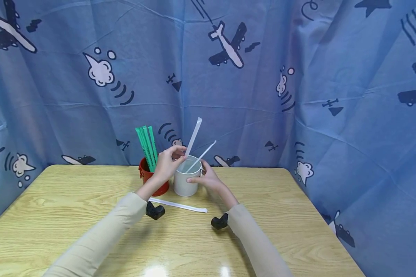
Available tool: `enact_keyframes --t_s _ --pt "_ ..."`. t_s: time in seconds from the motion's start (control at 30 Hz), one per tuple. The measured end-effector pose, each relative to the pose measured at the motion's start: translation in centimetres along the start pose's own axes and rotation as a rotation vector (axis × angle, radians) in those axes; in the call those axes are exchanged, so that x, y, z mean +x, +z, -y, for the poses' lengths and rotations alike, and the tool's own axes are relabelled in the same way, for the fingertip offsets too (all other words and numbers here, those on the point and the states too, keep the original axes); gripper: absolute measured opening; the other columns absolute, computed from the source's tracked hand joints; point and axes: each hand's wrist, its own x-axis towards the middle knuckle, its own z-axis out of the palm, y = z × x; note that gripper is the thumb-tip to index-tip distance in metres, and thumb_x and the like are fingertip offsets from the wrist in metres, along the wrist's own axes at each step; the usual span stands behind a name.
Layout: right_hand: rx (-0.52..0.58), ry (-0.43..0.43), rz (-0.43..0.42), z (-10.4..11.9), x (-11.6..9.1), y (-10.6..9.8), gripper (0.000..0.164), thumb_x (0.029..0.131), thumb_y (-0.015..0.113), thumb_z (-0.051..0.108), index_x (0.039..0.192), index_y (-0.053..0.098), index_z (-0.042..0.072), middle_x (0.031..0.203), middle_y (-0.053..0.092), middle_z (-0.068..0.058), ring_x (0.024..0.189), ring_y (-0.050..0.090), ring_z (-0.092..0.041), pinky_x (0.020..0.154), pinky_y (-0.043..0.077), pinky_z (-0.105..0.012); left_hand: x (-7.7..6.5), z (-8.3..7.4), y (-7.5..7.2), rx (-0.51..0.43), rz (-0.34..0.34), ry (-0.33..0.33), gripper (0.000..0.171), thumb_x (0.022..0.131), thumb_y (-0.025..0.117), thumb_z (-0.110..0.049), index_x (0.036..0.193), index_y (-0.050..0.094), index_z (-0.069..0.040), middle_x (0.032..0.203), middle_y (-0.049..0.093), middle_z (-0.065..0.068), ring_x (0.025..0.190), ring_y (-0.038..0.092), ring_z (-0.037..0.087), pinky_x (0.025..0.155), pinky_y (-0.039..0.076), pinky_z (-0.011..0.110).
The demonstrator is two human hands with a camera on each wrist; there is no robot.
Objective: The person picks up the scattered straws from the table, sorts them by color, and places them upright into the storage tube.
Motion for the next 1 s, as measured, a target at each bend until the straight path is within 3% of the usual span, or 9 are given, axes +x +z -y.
enact_keyframes --t_s 0.4,0.73,1.0 --pt "-0.002 0.018 -0.006 0.2 -0.2 0.1 0.090 0.079 0.076 0.010 0.151 0.021 0.011 0.150 0.034 -0.016 0.141 0.032 -0.036 0.114 0.030 -0.054 -0.8 0.5 0.8 0.050 0.063 -0.016 0.020 0.088 0.067 -0.005 0.107 0.070 -0.009 0.092 0.074 0.011 0.082 0.069 0.023 0.076 0.058 0.036" --pt "-0.015 0.030 -0.047 0.1 -0.1 0.2 0.093 0.078 0.077 0.010 0.151 0.020 0.005 0.152 0.033 -0.019 0.141 0.033 -0.038 0.113 0.033 -0.050 -1.5 0.1 0.2 0.008 0.087 -0.004 0.022 0.091 0.062 -0.004 0.111 0.069 -0.006 0.100 0.073 0.013 0.090 0.069 0.025 0.083 0.057 0.038" --pt "-0.018 0.067 -0.049 0.1 -0.1 0.2 0.093 0.079 0.076 0.011 0.152 0.019 0.011 0.152 0.034 -0.017 0.140 0.034 -0.038 0.112 0.033 -0.052 -2.4 -0.1 -0.3 -0.046 0.082 0.009 0.026 0.088 0.066 -0.003 0.114 0.068 -0.005 0.102 0.071 0.016 0.090 0.069 0.028 0.080 0.058 0.040"
